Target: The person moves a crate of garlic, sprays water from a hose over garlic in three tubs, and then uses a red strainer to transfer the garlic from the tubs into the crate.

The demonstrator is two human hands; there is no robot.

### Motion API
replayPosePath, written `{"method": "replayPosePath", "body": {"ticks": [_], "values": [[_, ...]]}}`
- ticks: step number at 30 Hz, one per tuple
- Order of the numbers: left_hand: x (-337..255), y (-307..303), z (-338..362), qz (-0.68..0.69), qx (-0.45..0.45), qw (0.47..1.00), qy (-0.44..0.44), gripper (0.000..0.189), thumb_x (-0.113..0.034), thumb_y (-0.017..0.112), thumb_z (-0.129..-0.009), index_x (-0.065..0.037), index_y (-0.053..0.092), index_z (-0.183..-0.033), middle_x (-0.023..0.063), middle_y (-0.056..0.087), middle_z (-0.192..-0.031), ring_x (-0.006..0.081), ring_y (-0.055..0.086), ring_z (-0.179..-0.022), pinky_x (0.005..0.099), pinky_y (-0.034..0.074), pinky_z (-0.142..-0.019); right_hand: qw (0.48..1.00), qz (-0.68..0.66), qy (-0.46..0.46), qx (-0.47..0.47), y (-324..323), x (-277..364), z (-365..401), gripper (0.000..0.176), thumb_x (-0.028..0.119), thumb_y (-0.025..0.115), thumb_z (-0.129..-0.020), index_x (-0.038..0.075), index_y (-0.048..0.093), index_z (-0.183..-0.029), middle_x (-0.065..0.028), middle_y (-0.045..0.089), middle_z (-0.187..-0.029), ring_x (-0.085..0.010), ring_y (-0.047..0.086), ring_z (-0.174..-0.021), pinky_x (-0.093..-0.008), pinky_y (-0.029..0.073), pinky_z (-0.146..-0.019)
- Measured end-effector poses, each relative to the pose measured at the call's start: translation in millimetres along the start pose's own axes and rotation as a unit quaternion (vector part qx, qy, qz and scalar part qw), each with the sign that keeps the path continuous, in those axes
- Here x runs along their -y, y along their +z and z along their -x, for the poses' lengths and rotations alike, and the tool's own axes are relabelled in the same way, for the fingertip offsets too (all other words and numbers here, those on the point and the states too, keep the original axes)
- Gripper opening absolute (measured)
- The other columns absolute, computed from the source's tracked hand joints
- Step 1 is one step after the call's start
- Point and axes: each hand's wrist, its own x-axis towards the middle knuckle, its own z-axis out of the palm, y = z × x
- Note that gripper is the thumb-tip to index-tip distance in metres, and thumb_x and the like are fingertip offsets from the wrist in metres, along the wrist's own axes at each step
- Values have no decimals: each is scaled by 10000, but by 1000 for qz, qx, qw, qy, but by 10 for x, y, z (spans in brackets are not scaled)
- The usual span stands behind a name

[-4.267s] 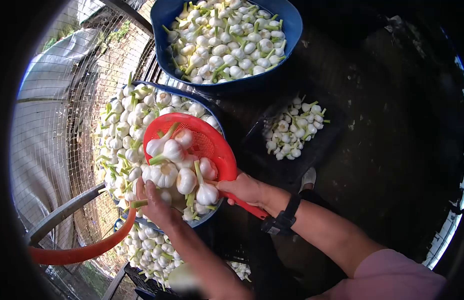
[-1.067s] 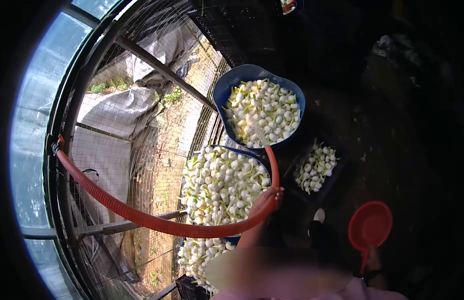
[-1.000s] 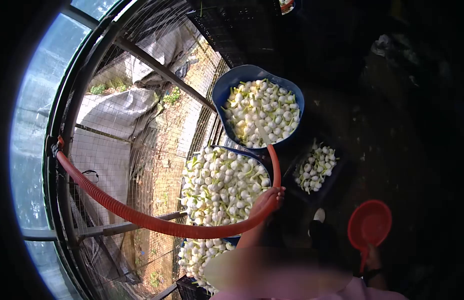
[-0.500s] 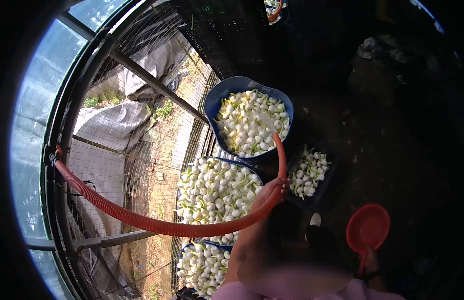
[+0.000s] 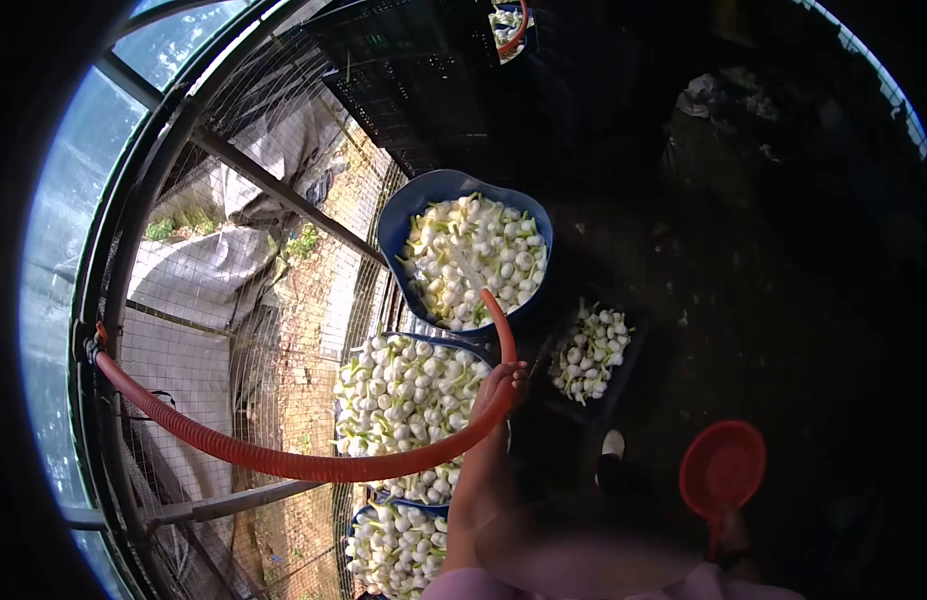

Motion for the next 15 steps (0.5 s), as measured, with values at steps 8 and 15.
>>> {"method": "replayPosePath", "body": {"ticks": [8, 15], "values": [[313, -167, 233, 72, -17, 996, -55, 222, -170, 486, -894, -12, 511, -1048, 21, 506, -684, 131, 519, -573, 264, 448, -455, 1000, 8, 23, 15, 56, 336, 54, 249, 331, 551, -860, 97, 557, -945, -23, 536, -678, -135, 525, -570, -270, 440, -499], [487, -190, 196, 4, 1, 997, -81, 229, -205, 487, -886, -35, 525, -1035, 4, 522, -706, 133, 542, -569, 280, 445, -389, 998, 42, 27, 48, 42, 402, -72, 215, 279, 530, -883, 86, 577, -964, -32, 560, -707, -146, 519, -539, -260, 439, -479]]}}
